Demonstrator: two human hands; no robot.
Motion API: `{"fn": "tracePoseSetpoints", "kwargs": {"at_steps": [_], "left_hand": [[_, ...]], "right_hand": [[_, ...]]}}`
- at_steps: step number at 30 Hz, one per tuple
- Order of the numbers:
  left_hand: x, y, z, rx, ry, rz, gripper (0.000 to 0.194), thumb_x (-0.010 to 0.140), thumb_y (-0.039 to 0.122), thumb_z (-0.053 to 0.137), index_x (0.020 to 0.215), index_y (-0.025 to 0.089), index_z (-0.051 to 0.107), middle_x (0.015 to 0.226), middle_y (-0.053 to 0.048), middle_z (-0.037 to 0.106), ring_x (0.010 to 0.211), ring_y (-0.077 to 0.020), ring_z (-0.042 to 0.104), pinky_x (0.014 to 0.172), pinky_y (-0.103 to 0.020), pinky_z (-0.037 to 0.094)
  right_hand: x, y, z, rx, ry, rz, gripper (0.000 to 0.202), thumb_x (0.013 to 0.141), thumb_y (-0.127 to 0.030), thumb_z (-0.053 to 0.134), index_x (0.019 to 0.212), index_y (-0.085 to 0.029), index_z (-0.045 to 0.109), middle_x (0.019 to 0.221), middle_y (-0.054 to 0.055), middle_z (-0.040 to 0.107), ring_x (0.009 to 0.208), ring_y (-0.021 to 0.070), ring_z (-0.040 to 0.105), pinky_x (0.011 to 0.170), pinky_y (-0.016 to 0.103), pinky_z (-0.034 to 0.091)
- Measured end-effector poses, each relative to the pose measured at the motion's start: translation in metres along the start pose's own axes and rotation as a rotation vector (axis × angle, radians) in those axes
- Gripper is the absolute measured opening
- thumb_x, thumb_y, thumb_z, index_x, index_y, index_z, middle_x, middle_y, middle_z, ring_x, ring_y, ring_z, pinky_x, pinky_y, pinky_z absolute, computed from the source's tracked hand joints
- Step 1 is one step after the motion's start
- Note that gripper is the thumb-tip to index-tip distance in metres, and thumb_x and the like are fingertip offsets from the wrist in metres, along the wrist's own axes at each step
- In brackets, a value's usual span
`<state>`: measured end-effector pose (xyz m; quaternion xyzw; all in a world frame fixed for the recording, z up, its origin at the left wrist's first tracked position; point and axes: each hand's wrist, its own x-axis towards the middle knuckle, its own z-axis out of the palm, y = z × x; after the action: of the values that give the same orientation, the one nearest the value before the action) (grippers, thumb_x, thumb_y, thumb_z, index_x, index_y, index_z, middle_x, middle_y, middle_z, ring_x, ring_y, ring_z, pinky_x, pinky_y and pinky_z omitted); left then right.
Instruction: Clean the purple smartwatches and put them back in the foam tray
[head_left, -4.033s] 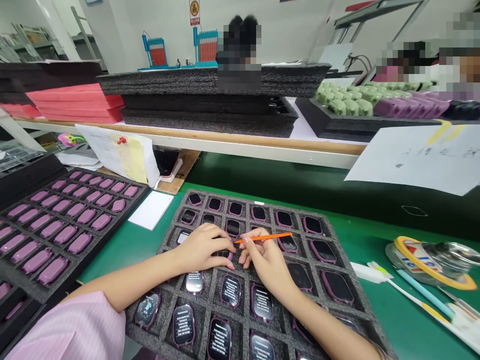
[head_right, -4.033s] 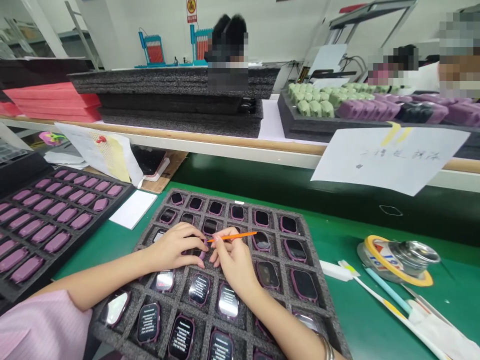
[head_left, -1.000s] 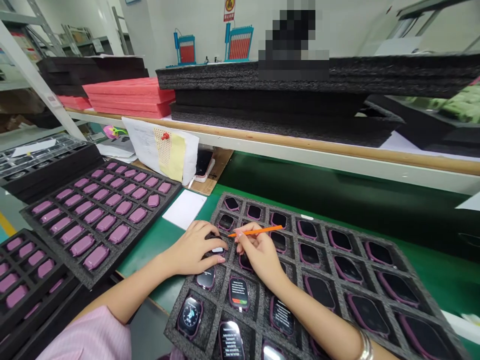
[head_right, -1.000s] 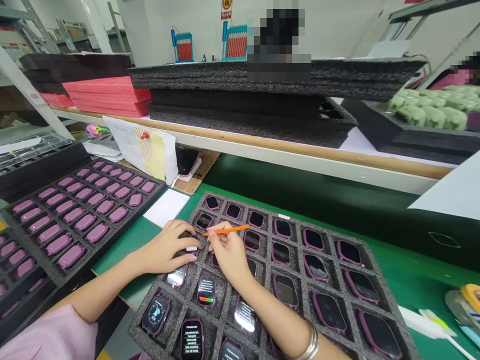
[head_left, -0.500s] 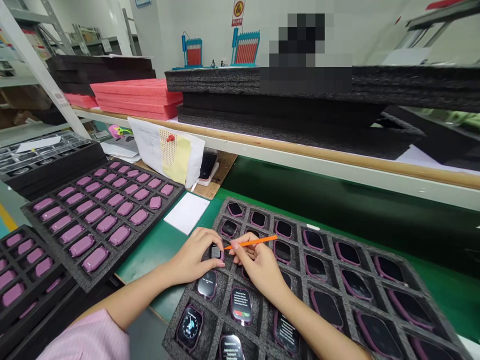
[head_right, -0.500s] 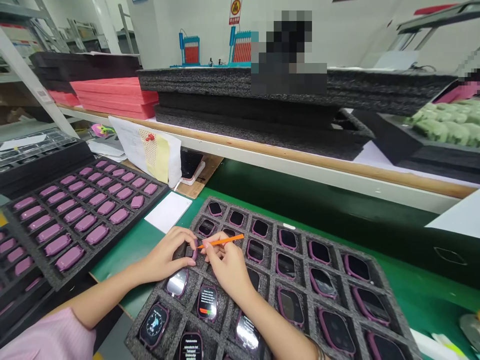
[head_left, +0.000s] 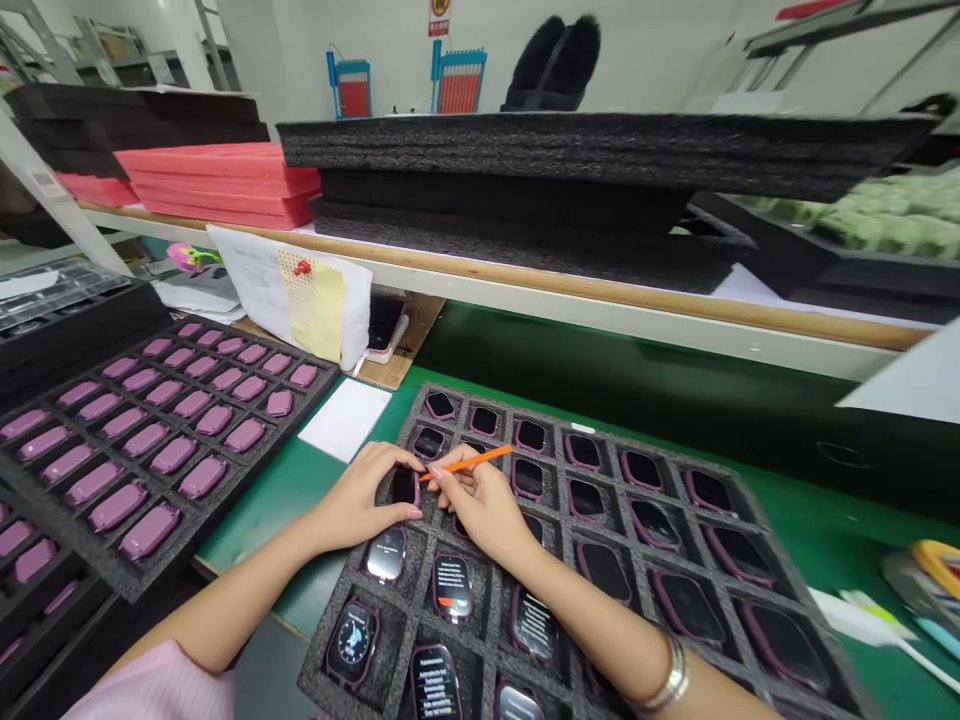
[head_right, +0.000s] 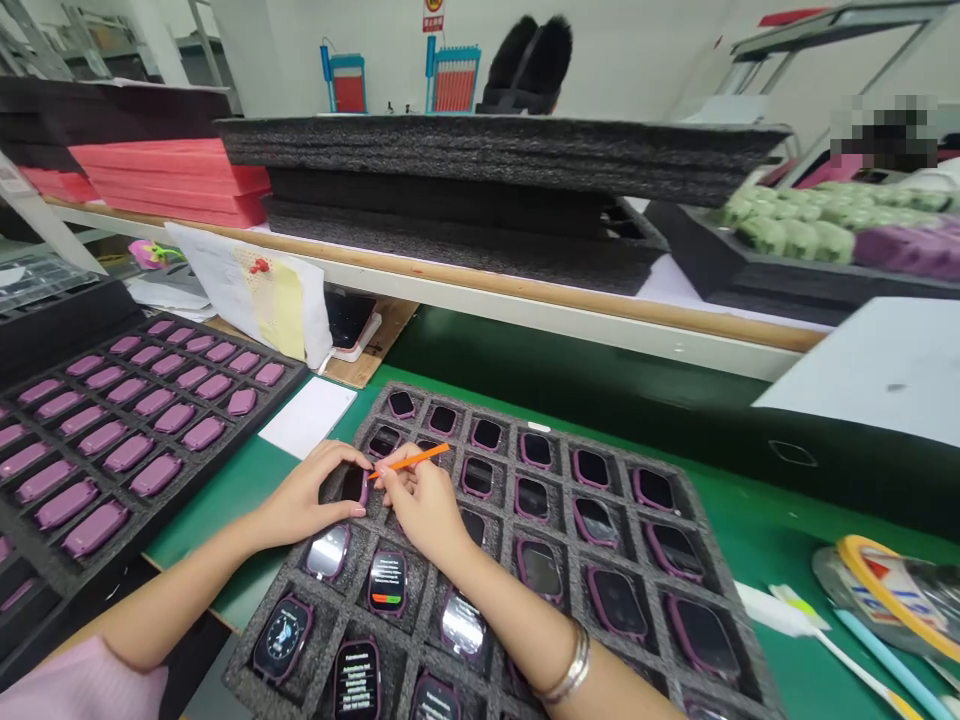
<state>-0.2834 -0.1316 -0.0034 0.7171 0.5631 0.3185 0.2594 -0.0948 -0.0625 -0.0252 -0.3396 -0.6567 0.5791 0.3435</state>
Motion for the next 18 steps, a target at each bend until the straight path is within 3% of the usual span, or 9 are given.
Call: {"fn": "tracePoseSetpoints", "kwargs": {"at_steps": [4, 7, 10, 12, 14, 16, 18], "left_hand": [[0.002, -0.004, -0.003, 0.022, -0.019, 0.035, 0.034, 0.087, 0.038, 0.071, 0.115, 0.024, 0.059, 0.116, -0.007, 0.064, 0.115, -0.0260, 0.056, 0.104, -0.047, 0.045], [0.001, -0.010, -0.005, 0.054, 0.011, 0.057, 0.033, 0.089, 0.042, 0.067, 0.115, 0.023, 0.060, 0.117, -0.007, 0.065, 0.115, -0.0265, 0.059, 0.105, -0.048, 0.047], [-0.001, -0.015, -0.006, 0.104, 0.011, 0.067, 0.038, 0.089, 0.045, 0.066, 0.124, 0.029, 0.060, 0.129, -0.005, 0.064, 0.125, -0.0270, 0.058, 0.111, -0.048, 0.046], [-0.005, -0.015, -0.005, 0.138, -0.011, 0.053, 0.040, 0.093, 0.045, 0.060, 0.131, 0.033, 0.058, 0.140, -0.005, 0.059, 0.132, -0.0281, 0.053, 0.114, -0.051, 0.043], [-0.012, -0.013, 0.000, 0.151, -0.004, 0.028, 0.038, 0.096, 0.045, 0.055, 0.133, 0.035, 0.058, 0.149, -0.004, 0.051, 0.139, -0.0296, 0.048, 0.116, -0.055, 0.040], [-0.018, -0.009, 0.007, 0.151, 0.019, -0.002, 0.036, 0.098, 0.045, 0.051, 0.131, 0.036, 0.059, 0.153, -0.003, 0.046, 0.143, -0.0308, 0.043, 0.116, -0.058, 0.038], [-0.021, -0.005, 0.014, 0.155, 0.045, -0.023, 0.034, 0.098, 0.044, 0.049, 0.129, 0.036, 0.061, 0.154, -0.002, 0.045, 0.145, -0.0312, 0.039, 0.117, -0.061, 0.035]], "right_hand": [[0.002, -0.006, 0.003, -0.056, 0.021, -0.069, 0.018, 0.092, -0.038, 0.054, 0.086, -0.021, 0.055, 0.070, 0.001, 0.067, 0.056, 0.0135, 0.064, 0.056, 0.026, 0.053], [-0.013, -0.026, -0.002, -0.147, 0.005, -0.189, 0.015, 0.094, -0.031, 0.050, 0.087, -0.023, 0.059, 0.078, 0.002, 0.069, 0.071, 0.0153, 0.068, 0.070, 0.029, 0.056], [-0.054, -0.044, -0.015, -0.276, -0.132, -0.330, 0.021, 0.095, -0.026, 0.047, 0.085, -0.025, 0.065, 0.083, 0.000, 0.072, 0.079, 0.0145, 0.069, 0.078, 0.028, 0.056], [-0.092, -0.045, -0.026, -0.413, -0.249, -0.408, 0.013, 0.091, -0.024, 0.055, 0.085, -0.024, 0.067, 0.083, 0.001, 0.074, 0.075, 0.0153, 0.069, 0.078, 0.028, 0.056], [-0.131, -0.039, -0.042, -0.653, -0.323, -0.521, 0.016, 0.097, -0.031, 0.054, 0.091, -0.024, 0.068, 0.087, 0.002, 0.076, 0.086, 0.0162, 0.072, 0.086, 0.028, 0.055], [-0.162, -0.034, -0.061, -0.758, -0.303, -0.525, 0.021, 0.101, -0.030, 0.048, 0.110, -0.025, 0.066, 0.105, 0.004, 0.078, 0.108, 0.0152, 0.070, 0.100, 0.027, 0.052], [-0.183, -0.033, -0.079, -0.840, -0.352, -0.470, 0.036, 0.101, -0.028, 0.051, 0.136, -0.022, 0.055, 0.125, 0.004, 0.073, 0.124, 0.0152, 0.063, 0.114, 0.029, 0.043]]}}
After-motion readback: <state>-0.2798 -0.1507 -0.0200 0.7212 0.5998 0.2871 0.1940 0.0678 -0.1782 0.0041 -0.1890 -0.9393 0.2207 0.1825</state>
